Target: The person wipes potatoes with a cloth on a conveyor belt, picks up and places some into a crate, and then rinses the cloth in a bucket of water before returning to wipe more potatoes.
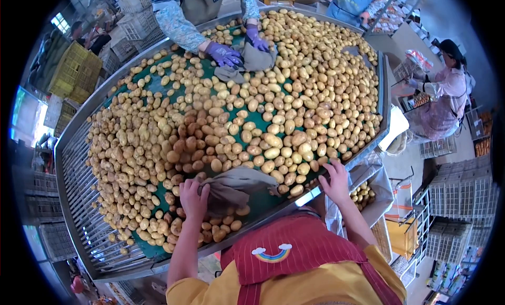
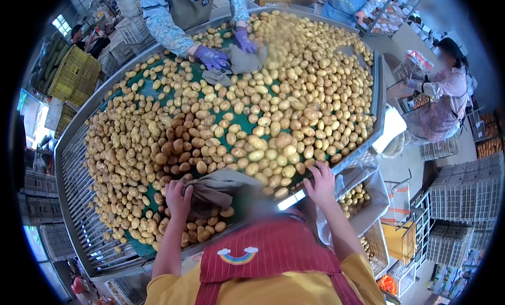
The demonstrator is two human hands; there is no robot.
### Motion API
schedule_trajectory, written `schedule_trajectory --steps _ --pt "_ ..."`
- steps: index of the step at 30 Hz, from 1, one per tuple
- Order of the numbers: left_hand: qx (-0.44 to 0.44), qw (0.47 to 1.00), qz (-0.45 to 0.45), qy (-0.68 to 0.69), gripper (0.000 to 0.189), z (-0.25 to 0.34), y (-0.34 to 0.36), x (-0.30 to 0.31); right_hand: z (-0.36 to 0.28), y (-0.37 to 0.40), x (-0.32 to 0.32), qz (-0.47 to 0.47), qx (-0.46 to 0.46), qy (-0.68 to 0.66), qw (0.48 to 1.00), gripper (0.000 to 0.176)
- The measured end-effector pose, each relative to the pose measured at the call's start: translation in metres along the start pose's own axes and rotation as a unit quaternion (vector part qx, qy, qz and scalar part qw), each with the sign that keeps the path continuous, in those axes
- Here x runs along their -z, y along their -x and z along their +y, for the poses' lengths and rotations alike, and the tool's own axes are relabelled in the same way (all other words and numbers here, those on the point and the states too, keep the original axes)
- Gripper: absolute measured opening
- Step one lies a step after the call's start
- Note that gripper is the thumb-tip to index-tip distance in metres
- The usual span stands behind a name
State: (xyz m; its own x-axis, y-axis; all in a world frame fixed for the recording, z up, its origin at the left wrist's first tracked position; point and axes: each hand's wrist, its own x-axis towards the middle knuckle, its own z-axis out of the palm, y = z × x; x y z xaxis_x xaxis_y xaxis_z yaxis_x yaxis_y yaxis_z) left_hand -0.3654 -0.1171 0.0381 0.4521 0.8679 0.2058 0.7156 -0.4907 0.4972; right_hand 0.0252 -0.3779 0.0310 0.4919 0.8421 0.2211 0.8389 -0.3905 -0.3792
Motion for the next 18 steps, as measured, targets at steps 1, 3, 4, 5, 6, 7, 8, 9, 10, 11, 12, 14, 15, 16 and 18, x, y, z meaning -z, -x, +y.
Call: schedule_trajectory --steps 1,3,4,5,6,7,8,9,10,11,12,14,15,16,18 --pt "0.031 0.998 0.018 0.043 0.025 0.008 -0.003 0.0 -0.004 -0.002 0.006 -0.016 -0.017 -0.012 1.0 0.047" --pt "0.071 0.984 -0.003 0.165 0.024 0.038 -0.022 0.004 -0.021 -0.013 0.01 -0.028 0.001 -0.098 0.995 0.053" --pt "0.097 0.97 -0.026 0.222 0.024 0.053 -0.024 0.003 -0.037 -0.017 0.011 -0.031 0.018 -0.161 0.986 0.056" --pt "0.069 0.976 -0.03 0.207 0.025 0.062 -0.028 -0.009 -0.052 -0.029 0.013 -0.06 0.061 -0.205 0.975 0.062" --pt "0.058 0.974 -0.036 0.216 0.026 0.094 -0.038 -0.006 -0.065 -0.037 0.01 -0.092 0.091 -0.251 0.959 0.069" --pt "0.054 0.97 -0.03 0.234 0.026 0.109 -0.041 -0.02 -0.081 -0.047 0.005 -0.136 0.089 -0.328 0.931 0.077" --pt "0.057 0.96 -0.101 0.257 0.028 0.122 -0.049 -0.024 -0.091 -0.057 0.0 -0.183 0.098 -0.393 0.896 0.075" --pt "0.051 0.952 -0.125 0.276 0.025 0.133 -0.052 -0.026 -0.096 -0.068 -0.004 -0.198 0.097 -0.436 0.872 0.071" --pt "0.044 0.943 -0.145 0.296 0.024 0.14 -0.057 -0.03 -0.097 -0.082 -0.007 -0.21 0.098 -0.478 0.847 0.067" --pt "-0.008 0.961 -0.114 0.251 0.031 0.14 -0.062 -0.036 -0.092 -0.096 -0.012 -0.211 0.077 -0.535 0.815 0.061" --pt "-0.058 0.973 -0.084 0.205 0.038 0.137 -0.065 -0.044 -0.09 -0.109 -0.016 -0.158 0.056 -0.503 0.848 0.051" --pt "-0.118 0.987 -0.056 0.096 0.053 0.13 -0.066 -0.058 -0.081 -0.137 -0.029 -0.124 -0.033 -0.472 0.872 0.039" --pt "-0.127 0.99 -0.055 0.036 0.06 0.13 -0.064 -0.066 -0.074 -0.152 -0.036 -0.108 -0.033 -0.448 0.887 0.034" --pt "-0.136 0.989 -0.054 -0.023 0.068 0.13 -0.063 -0.074 -0.068 -0.167 -0.044 -0.091 -0.034 -0.422 0.901 0.03" --pt "-0.112 0.988 -0.088 -0.063 0.077 0.129 -0.064 -0.087 -0.056 -0.199 -0.062 -0.073 0.004 -0.36 0.93 0.029"
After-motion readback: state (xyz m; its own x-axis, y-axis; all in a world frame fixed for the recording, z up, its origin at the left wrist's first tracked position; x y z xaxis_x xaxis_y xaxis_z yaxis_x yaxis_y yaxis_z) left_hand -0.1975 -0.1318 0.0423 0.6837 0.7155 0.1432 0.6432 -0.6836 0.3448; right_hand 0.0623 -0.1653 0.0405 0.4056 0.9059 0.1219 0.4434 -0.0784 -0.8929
